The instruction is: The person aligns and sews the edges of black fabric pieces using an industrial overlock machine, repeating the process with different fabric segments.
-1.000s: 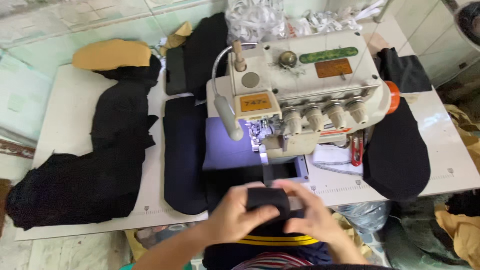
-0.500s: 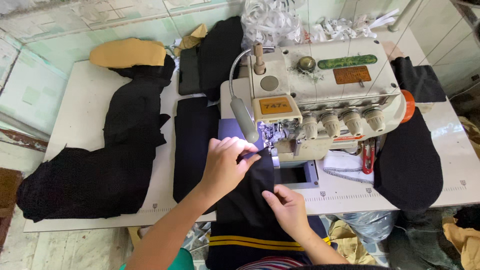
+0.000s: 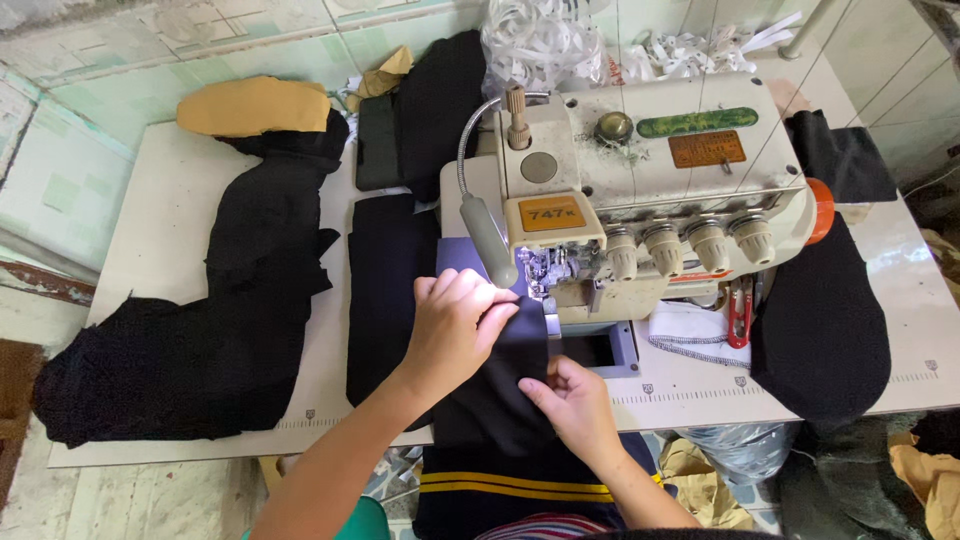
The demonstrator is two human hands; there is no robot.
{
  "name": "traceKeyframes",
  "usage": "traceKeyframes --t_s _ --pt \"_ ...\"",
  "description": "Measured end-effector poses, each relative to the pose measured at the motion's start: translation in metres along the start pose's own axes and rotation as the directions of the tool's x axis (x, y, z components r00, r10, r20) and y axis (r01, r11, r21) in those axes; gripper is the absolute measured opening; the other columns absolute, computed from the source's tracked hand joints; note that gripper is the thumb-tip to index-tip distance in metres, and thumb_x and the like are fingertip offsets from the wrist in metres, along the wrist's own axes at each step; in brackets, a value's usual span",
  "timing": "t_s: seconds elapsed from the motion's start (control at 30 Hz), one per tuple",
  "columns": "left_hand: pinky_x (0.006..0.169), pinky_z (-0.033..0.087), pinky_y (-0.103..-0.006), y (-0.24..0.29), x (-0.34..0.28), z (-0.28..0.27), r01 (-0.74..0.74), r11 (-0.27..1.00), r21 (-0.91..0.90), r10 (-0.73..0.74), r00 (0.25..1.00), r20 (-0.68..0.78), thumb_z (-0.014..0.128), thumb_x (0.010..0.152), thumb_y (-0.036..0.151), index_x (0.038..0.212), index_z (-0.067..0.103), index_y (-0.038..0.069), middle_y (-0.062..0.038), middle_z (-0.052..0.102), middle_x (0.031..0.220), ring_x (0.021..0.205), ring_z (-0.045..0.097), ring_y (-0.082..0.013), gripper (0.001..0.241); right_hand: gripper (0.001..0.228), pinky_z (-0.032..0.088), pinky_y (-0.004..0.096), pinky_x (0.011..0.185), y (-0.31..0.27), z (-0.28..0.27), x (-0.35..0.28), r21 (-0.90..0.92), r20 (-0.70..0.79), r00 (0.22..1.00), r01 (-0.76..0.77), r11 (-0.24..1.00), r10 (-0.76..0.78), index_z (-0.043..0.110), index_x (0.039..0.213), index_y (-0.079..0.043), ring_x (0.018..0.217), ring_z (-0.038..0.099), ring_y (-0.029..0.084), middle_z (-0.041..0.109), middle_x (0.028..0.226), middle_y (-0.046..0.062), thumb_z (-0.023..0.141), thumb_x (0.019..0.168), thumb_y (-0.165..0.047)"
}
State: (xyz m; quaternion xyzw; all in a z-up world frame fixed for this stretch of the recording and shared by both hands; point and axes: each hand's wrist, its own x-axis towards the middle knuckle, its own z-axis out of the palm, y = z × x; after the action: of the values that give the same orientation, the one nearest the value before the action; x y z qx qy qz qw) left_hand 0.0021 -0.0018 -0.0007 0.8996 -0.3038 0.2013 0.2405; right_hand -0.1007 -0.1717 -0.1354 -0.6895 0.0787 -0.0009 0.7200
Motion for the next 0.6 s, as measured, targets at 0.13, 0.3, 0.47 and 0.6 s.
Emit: traceKeyframes --t_s 0.13,0.3,0.47,0.6 --pt "0.07 0.033 -0.0406 -0.005 0.002 -0.002 -0.022 1.0 -0.009 0.022 0.999 0.029 0.078 0.088 0.03 0.089 0.073 0.025 0.006 0.058 0.081 0.081 0.054 -0.0231 0.007 0.035 0.037 0.028 0.063 -0.017 -0.004 -0.008 -0.314 -0.008 0.978 0.196 0.929 -0.209 0.054 0.071 -0.013 0.069 0.045 0.012 0.048 0.077 -0.002 0.087 0.082 -0.024" --pt "0.076 0.035 -0.0393 -0.004 0.004 -0.011 0.078 0.988 -0.132 -0.045 0.97 0.239 0.081 0.083 0.026 0.081 0.072 0.026 0.011 0.061 0.074 0.078 0.059 -0.0184 0.009 0.028 0.043 0.024 0.044 -0.016 -0.003 -0.024 0.075 0.151 0.988 -0.047 0.996 0.036 0.057 0.074 -0.008 0.05 0.051 0.007 0.056 0.064 0.0 0.083 0.085 -0.002" --pt "0.075 0.034 -0.0391 -0.009 0.003 -0.006 0.109 0.981 -0.159 -0.067 0.967 0.246 0.079 0.082 0.025 0.081 0.072 0.027 0.01 0.059 0.072 0.076 0.058 -0.0179 0.007 0.026 0.032 0.022 0.05 -0.012 -0.004 -0.025 0.01 0.151 0.988 -0.045 0.999 0.043 0.06 0.077 -0.009 0.057 0.04 0.004 0.049 0.067 -0.004 0.084 0.087 -0.007" --pt "0.076 0.034 -0.0377 -0.007 0.003 -0.007 0.153 0.973 -0.173 -0.106 0.961 0.254 0.076 0.084 0.022 0.08 0.073 0.026 0.011 0.058 0.071 0.074 0.058 -0.0168 0.006 0.038 0.028 0.025 0.051 -0.014 -0.006 -0.026 -0.15 0.106 0.993 -0.036 0.988 0.053 0.054 0.068 -0.012 0.055 0.034 0.006 0.04 0.059 -0.006 0.086 0.087 -0.014"
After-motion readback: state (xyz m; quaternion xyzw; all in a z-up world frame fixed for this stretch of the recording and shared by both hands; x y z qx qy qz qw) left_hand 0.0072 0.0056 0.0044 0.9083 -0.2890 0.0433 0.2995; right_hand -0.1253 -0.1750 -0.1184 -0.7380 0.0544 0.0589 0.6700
